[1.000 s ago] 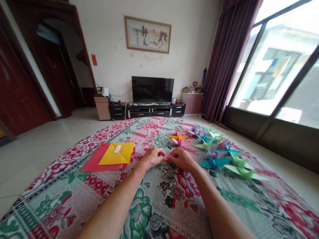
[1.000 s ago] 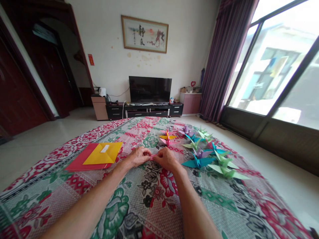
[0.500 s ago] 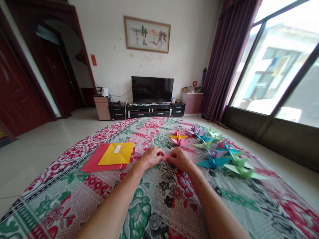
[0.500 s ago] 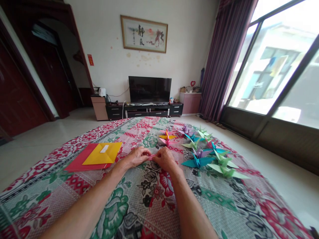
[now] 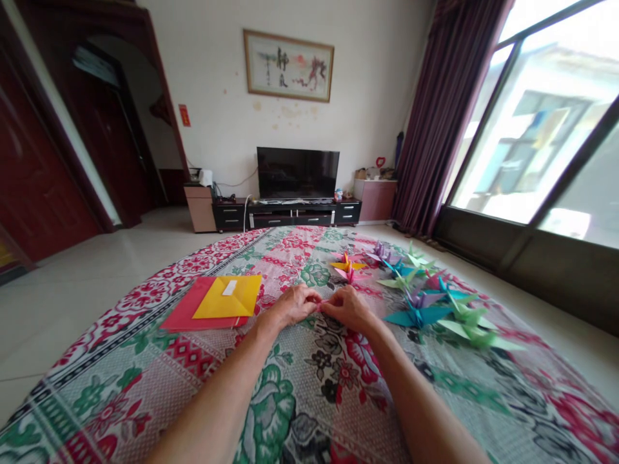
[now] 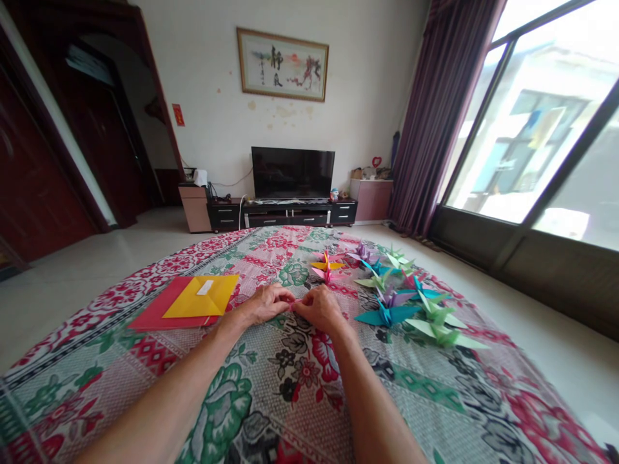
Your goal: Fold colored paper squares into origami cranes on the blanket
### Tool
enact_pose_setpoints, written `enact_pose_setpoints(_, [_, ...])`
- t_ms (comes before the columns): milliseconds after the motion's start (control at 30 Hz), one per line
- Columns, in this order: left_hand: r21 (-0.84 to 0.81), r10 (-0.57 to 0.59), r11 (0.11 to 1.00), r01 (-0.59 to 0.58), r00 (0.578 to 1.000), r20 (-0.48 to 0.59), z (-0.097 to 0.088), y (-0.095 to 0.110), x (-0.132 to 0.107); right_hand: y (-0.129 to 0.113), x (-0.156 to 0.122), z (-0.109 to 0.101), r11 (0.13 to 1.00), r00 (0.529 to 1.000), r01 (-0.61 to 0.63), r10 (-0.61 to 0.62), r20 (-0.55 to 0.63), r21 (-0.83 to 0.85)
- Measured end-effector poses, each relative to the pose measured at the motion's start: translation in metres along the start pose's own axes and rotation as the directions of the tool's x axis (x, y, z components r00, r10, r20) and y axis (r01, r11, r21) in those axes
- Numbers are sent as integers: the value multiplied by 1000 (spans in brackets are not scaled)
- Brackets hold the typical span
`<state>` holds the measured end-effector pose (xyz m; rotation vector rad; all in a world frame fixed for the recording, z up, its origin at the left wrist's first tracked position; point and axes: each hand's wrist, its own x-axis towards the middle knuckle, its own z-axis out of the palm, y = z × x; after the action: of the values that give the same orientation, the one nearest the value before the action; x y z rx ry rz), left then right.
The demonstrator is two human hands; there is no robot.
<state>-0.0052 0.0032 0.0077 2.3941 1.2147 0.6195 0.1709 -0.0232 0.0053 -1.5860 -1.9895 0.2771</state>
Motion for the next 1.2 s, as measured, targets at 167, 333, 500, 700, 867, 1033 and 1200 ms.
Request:
enact_pose_setpoints(167, [-15, 18, 1000, -18, 1000, -12, 2, -2, 0, 1, 1, 2, 1000, 1000, -30, 30, -3, 9])
enact_pose_setpoints(333, [4, 19, 1000, -19, 1000, -21, 0, 1, 0, 2, 2, -5, 998, 998, -60, 60, 35, 19])
enact_pose_setpoints(500, [5, 2, 1000, -2, 1000, -16, -2, 4, -1, 0, 0, -11, 998, 999, -5, 3, 35, 56])
enact_pose_setpoints(700, [-11, -10, 1000, 10, 1000, -8, -2, 4, -1, -1, 1, -5, 997, 997, -61, 58, 58, 52])
enact_pose_setpoints(867, [2, 15, 1000, -15, 1000, -13, -2, 3, -1, 6, 5, 6, 997, 997, -71, 71, -5, 25])
enact_pose_setpoints(1033, [-22, 63, 998, -63, 998, 19, -2, -6, 1, 9, 6, 7, 999, 999, -52, 52, -4, 14])
enact_pose_setpoints(1200, [-10, 37, 999, -36, 999, 34, -3, -7, 3, 6, 5, 4, 998, 997, -64, 64, 32, 16])
